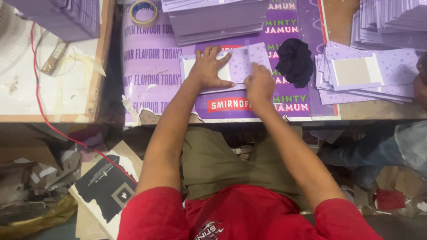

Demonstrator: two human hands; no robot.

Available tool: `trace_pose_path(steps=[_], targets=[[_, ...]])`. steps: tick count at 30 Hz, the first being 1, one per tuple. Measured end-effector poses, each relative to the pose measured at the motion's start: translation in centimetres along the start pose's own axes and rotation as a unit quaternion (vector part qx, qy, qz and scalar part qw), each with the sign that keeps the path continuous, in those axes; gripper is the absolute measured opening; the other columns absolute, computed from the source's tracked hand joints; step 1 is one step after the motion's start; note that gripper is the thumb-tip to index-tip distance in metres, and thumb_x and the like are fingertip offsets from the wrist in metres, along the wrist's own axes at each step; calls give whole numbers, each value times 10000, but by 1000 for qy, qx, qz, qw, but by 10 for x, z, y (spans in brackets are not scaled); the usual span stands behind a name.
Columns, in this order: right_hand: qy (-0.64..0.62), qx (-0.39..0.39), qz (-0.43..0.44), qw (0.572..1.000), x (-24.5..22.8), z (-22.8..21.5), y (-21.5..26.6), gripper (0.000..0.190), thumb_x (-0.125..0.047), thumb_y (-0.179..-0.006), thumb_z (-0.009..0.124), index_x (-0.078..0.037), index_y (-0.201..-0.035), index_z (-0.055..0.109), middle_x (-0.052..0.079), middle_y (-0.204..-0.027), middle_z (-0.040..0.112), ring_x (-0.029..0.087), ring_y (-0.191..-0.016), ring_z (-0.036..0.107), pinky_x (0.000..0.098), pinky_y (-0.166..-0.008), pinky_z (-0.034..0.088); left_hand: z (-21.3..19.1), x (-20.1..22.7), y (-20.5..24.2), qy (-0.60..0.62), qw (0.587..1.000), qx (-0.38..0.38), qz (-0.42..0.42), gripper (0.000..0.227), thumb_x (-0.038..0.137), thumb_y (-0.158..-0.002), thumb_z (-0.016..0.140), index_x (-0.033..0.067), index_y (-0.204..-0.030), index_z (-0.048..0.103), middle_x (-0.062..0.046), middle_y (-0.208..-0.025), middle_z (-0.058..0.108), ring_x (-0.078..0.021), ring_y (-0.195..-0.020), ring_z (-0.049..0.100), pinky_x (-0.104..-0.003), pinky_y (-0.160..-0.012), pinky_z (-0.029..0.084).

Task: The person repeatedly folds small purple paper sheets by hand, aligning edges and pressing the crease before placing each folded sheet into a growing stack on the table. The person handles the sheets one at a time from a larger pile and maintains a consistent folding pattern.

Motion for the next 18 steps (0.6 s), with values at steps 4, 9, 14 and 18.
trace_pose_path(steps=[4,9,14,18], targets=[[47,137,-122,982,-6,13,15,435,1,-806,619,-19,-1240,637,187,-1066,732,383,-898,702,441,-787,566,4,2,2,4,1000,10,6,1128,821,-645,722,143,-1518,500,-298,-1502,379,-453,-1416,299,-659,-1095,245],[-409,-13,94,908,50,25,-4,314,23,-948,601,80,-1257,614,140,-951,723,182,-739,681,317,-679,549,-3,-1,0,16,1000,16,10,1134,803,-642,734,123,-1519,498,-290,-1503,392,-445,-1417,311,-640,-1114,241],[-537,-76,205,815,71,32,-16,333,-7,-922,640,88,-1241,616,77,-924,735,105,-669,645,255,-615,526,-6,3,8,40,999,30,6,1142,820,-644,734,81,-1491,527,-291,-1462,422,-436,-1393,328,-612,-1144,221],[-460,-119,230,850,69,24,-31,394,-24,-861,720,69,-1230,615,114,-892,728,116,-609,616,265,-536,461,-13,8,10,15,999,29,21,985,812,-710,705,108,-1395,631,-215,-1466,471,-407,-1400,349,-636,-1165,192]])
Point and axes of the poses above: each hand's wrist, its own y-axis away from the middle knuckle, its own z-axis out of the palm, x = y × z, the point moved 3 cm from there along -y, towards the middle knuckle
